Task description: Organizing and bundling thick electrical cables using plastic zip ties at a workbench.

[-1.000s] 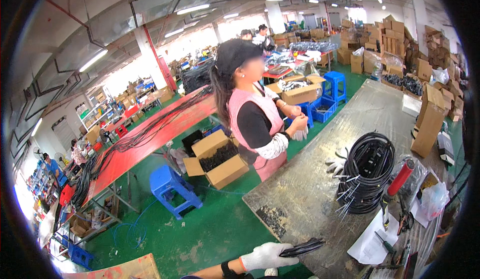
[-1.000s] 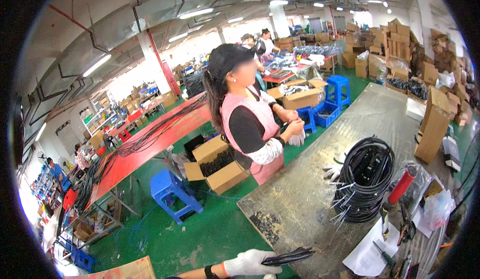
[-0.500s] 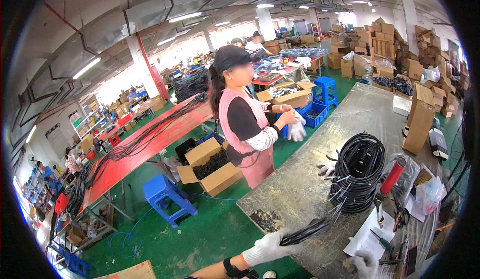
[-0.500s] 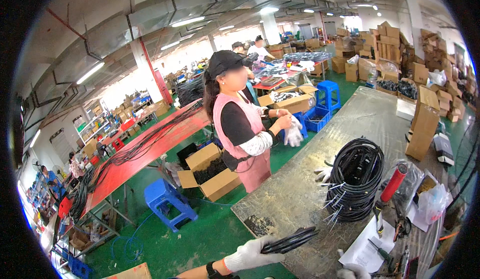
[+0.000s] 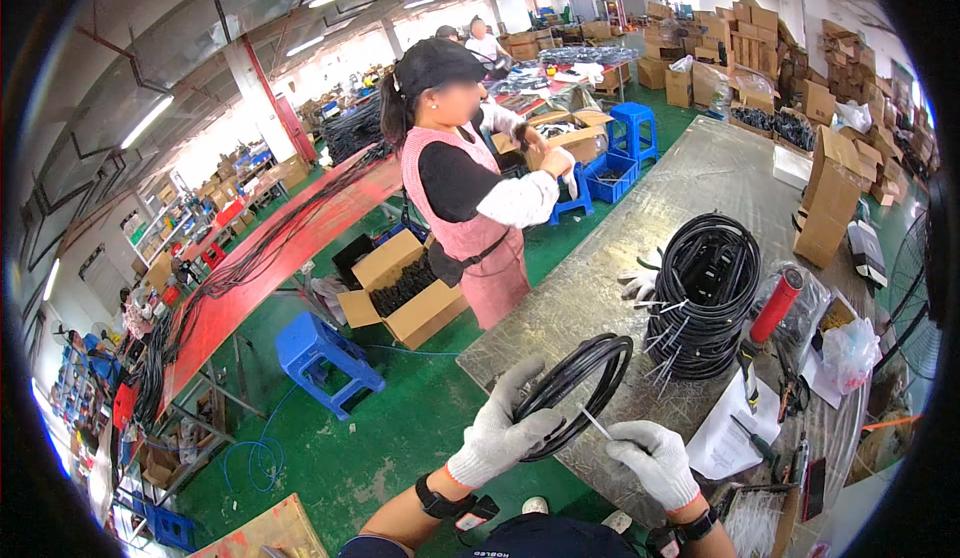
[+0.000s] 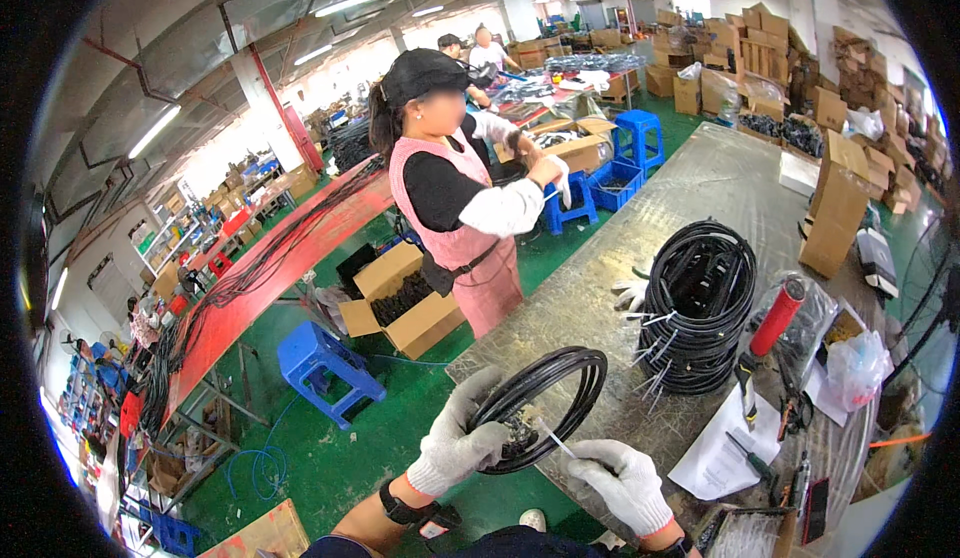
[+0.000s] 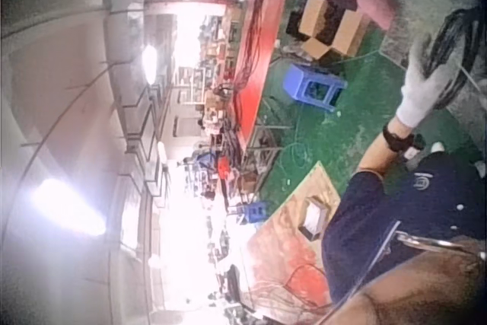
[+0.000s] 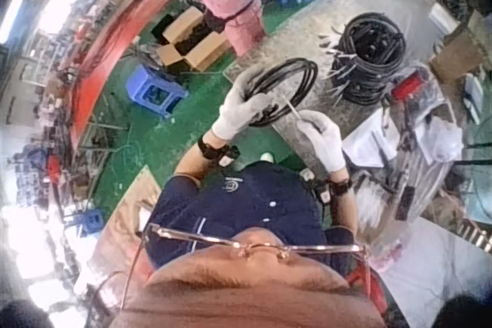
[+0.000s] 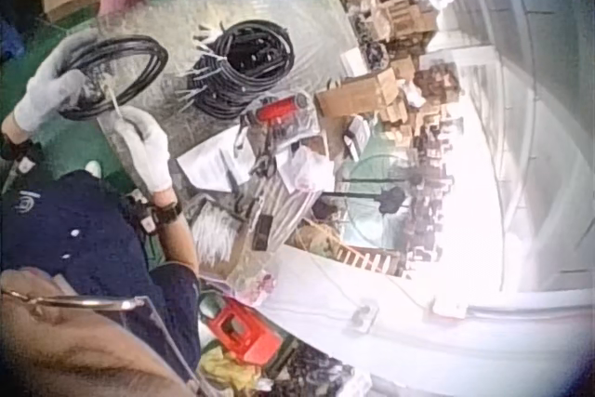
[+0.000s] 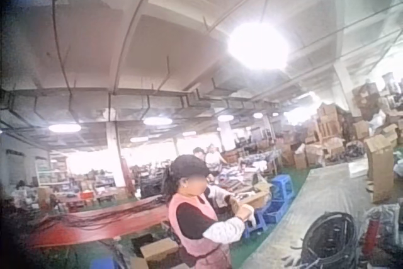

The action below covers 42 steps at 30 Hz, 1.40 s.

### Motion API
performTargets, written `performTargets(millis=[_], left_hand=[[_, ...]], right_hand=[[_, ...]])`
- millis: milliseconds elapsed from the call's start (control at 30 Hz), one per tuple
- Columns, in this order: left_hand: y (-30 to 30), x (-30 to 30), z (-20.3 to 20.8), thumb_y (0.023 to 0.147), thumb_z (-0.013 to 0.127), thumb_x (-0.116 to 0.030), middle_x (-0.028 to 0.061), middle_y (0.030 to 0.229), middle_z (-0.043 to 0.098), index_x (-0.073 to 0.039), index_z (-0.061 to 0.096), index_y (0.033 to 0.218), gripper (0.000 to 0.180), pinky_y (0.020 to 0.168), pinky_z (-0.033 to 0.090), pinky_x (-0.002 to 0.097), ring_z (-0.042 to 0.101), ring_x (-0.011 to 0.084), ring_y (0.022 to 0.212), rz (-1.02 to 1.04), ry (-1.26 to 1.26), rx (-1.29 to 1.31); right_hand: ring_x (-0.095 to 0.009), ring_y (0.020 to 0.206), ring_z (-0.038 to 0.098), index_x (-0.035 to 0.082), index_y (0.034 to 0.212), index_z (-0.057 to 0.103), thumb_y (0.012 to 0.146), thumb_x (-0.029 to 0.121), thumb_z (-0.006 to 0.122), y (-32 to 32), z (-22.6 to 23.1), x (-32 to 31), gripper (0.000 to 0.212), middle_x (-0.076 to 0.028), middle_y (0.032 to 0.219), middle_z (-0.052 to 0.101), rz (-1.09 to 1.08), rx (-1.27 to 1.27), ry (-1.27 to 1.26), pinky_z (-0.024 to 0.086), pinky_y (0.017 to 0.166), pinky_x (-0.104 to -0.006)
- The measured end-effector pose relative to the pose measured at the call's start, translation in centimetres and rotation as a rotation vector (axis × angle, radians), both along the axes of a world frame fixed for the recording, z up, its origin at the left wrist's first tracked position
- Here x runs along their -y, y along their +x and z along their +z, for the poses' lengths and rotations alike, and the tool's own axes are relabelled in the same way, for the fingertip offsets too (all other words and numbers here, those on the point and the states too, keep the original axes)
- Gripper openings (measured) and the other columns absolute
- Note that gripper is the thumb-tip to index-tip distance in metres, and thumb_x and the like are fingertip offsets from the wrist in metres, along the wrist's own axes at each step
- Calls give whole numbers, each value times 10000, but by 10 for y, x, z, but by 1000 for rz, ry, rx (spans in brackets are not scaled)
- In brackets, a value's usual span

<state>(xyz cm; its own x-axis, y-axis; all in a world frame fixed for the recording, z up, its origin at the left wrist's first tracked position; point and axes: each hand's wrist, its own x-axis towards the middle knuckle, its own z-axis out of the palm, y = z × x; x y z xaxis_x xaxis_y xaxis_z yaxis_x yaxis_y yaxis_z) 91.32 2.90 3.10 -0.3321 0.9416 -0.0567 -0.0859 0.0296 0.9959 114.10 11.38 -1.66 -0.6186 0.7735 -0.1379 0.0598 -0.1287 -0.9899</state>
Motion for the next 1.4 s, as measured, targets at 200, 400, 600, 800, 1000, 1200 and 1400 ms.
performTargets(millis=[200, 400, 600, 800, 1000, 1200, 1400], left_hand=[[0, 0, -15, 843, 772, -143, 166, 1481, 417, 18, 207, 1533, 906, 950, 485, 298, 571, 173, 1147, -69, 131, -107], [12, -3, -14, 824, 797, -135, 178, 1563, 306, 28, 161, 1546, 976, 1102, 355, 321, 396, 201, 1358, -141, 100, -194], [12, 0, -17, 848, 784, -189, 194, 1570, 300, 15, 159, 1553, 964, 1151, 285, 329, 329, 226, 1421, -184, 73, -233], [9, -2, -18, 821, 807, -205, 183, 1586, 271, 17, 196, 1543, 971, 1189, 211, 349, 256, 235, 1464, -215, 42, -310], [17, -1, -14, 807, 821, -211, 178, 1583, 282, 23, 206, 1538, 984, 1193, 204, 348, 259, 236, 1466, -230, 59, -155], [15, 3, -19, 824, 814, -252, 204, 1522, 374, 54, 174, 1538, 1007, 1120, 323, 297, 412, 195, 1341, -229, 62, -368], [15, 5, -23, 824, 810, -276, 191, 1504, 408, 16, 190, 1549, 998, 1066, 386, 285, 494, 166, 1262, -249, 42, -342]], right_hand=[[-120, 891, 674, -30, 1083, 691, 878, 105, 719, -21, -2, -5, 248, -95, 996, 736, 42, -65, -23, 525, 824, -270], [-180, 756, 699, -81, 1105, 620, 893, 2, 643, -27, -7, -8, 229, -132, 895, 711, 90, -115, 42, 561, 690, -292], [-191, 735, 702, -83, 1089, 616, 884, -3, 643, -26, -6, -6, 222, -144, 904, 707, 62, -117, -21, 569, 666, -300], [-204, 727, 704, -89, 1063, 612, 884, -7, 637, -26, 2, 0, 199, -144, 896, 702, 17, -154, -132, 575, 657, -310], [-192, 716, 697, -83, 1045, 628, 897, 22, 626, -23, -13, -6, 181, -127, 864, 699, 108, -150, -78, 556, 661, -294], [-132, 719, 665, -61, 981, 678, 887, 82, 646, -22, 7, 4, 175, -92, 810, 709, 49, -53, -7, 513, 655, -264], [-143, 721, 671, -68, 1011, 670, 904, 89, 642, -18, 2, 6, 193, -103, 843, 715, 62, -81, -1, 526, 661, -275]])
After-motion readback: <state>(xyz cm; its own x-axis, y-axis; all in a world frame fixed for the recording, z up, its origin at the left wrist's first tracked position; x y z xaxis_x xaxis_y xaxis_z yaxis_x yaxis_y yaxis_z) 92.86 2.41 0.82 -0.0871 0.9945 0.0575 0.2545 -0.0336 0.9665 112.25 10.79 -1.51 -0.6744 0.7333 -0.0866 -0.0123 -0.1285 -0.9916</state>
